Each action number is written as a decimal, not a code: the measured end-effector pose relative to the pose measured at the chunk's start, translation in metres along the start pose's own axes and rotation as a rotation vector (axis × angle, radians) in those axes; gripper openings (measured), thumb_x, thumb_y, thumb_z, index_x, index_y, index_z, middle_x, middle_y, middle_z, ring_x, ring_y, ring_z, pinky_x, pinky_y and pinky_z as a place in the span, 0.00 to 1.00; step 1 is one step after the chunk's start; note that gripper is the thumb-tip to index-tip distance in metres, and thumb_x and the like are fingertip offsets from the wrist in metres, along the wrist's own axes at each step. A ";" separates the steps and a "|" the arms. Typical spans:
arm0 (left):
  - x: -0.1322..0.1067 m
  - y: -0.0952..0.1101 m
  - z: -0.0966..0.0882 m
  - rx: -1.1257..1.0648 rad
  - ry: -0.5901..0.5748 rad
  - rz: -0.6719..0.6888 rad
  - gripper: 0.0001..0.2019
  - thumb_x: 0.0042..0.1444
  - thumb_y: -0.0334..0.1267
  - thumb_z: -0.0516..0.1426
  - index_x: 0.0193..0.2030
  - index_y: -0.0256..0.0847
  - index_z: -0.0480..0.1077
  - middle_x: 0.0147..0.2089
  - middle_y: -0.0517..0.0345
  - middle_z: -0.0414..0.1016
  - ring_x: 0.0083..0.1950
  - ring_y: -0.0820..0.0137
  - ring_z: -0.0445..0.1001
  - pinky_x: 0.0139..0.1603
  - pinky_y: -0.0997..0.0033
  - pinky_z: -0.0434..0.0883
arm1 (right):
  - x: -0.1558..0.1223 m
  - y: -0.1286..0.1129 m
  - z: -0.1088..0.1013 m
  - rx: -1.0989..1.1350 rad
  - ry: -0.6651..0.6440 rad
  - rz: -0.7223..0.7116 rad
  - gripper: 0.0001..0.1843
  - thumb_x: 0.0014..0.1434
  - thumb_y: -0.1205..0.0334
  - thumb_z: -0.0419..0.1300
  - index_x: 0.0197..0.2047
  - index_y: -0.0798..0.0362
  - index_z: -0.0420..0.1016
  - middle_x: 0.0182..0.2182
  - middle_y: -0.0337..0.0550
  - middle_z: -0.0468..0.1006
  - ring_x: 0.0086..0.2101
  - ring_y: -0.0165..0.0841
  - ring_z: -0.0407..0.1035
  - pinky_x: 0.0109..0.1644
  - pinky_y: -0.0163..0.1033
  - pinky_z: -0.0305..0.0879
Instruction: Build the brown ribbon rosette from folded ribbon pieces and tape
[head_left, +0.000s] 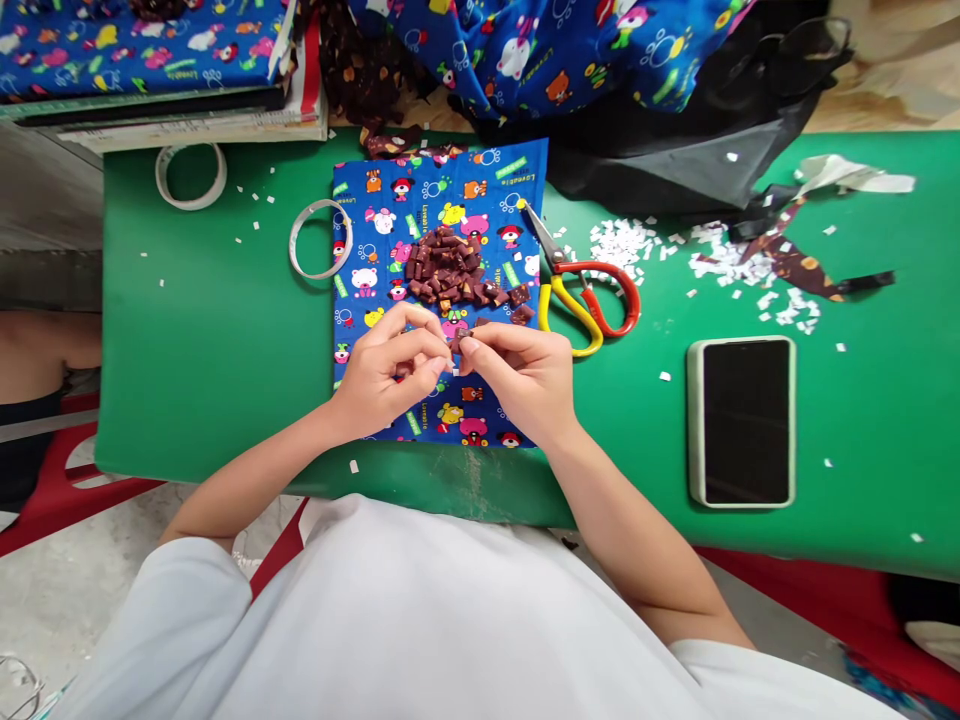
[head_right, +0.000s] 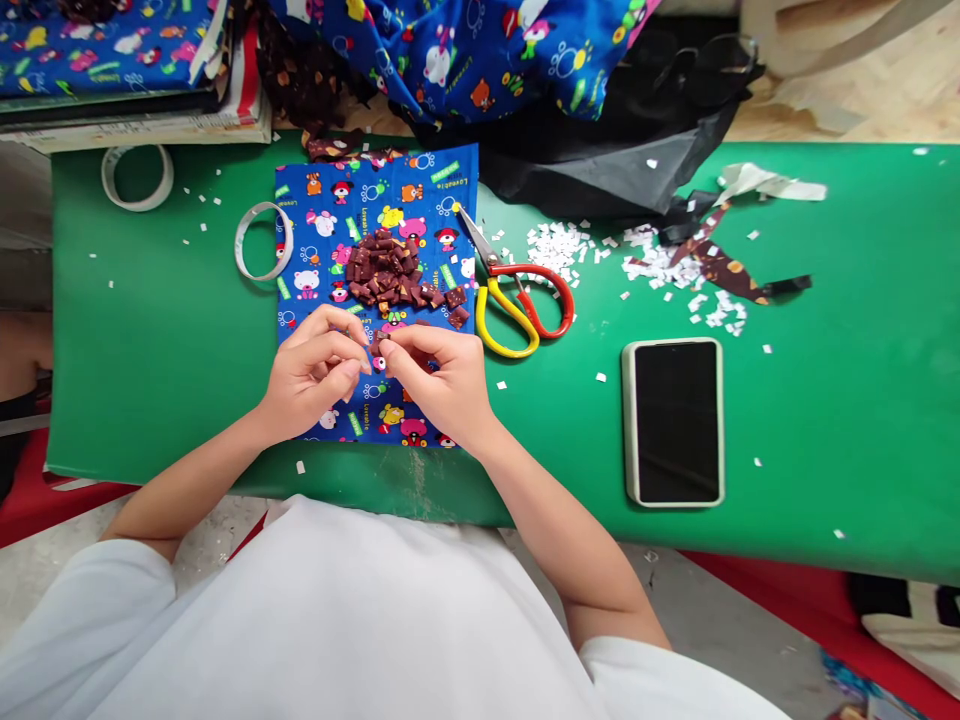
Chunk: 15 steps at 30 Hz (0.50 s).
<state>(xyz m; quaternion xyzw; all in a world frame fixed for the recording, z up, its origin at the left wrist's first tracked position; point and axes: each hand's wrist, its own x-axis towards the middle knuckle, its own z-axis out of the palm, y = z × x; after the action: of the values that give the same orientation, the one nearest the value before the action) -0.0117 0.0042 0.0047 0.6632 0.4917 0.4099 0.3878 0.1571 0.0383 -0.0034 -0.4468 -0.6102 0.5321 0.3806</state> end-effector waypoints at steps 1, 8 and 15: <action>0.000 -0.001 0.000 0.003 -0.002 -0.003 0.11 0.63 0.40 0.54 0.32 0.37 0.71 0.43 0.54 0.69 0.25 0.85 0.65 0.24 0.83 0.67 | 0.000 0.001 0.001 -0.035 0.008 -0.023 0.11 0.56 0.61 0.60 0.24 0.54 0.75 0.18 0.38 0.74 0.20 0.26 0.65 0.24 0.33 0.61; 0.000 -0.002 0.002 0.069 0.059 0.045 0.08 0.62 0.36 0.55 0.33 0.37 0.72 0.40 0.57 0.68 0.26 0.84 0.65 0.26 0.83 0.66 | -0.002 0.002 0.004 -0.185 0.044 -0.201 0.10 0.59 0.64 0.60 0.26 0.55 0.76 0.20 0.39 0.77 0.20 0.25 0.67 0.25 0.31 0.63; 0.003 -0.004 0.004 0.073 0.078 0.081 0.08 0.61 0.32 0.55 0.31 0.37 0.71 0.37 0.58 0.71 0.28 0.83 0.67 0.25 0.84 0.65 | -0.003 0.003 0.005 -0.189 0.017 -0.229 0.13 0.62 0.63 0.58 0.26 0.54 0.74 0.19 0.36 0.74 0.18 0.24 0.66 0.24 0.30 0.61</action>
<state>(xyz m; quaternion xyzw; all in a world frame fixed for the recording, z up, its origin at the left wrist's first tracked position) -0.0092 0.0071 0.0004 0.6797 0.4936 0.4329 0.3270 0.1542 0.0338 -0.0066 -0.4127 -0.7012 0.4216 0.4004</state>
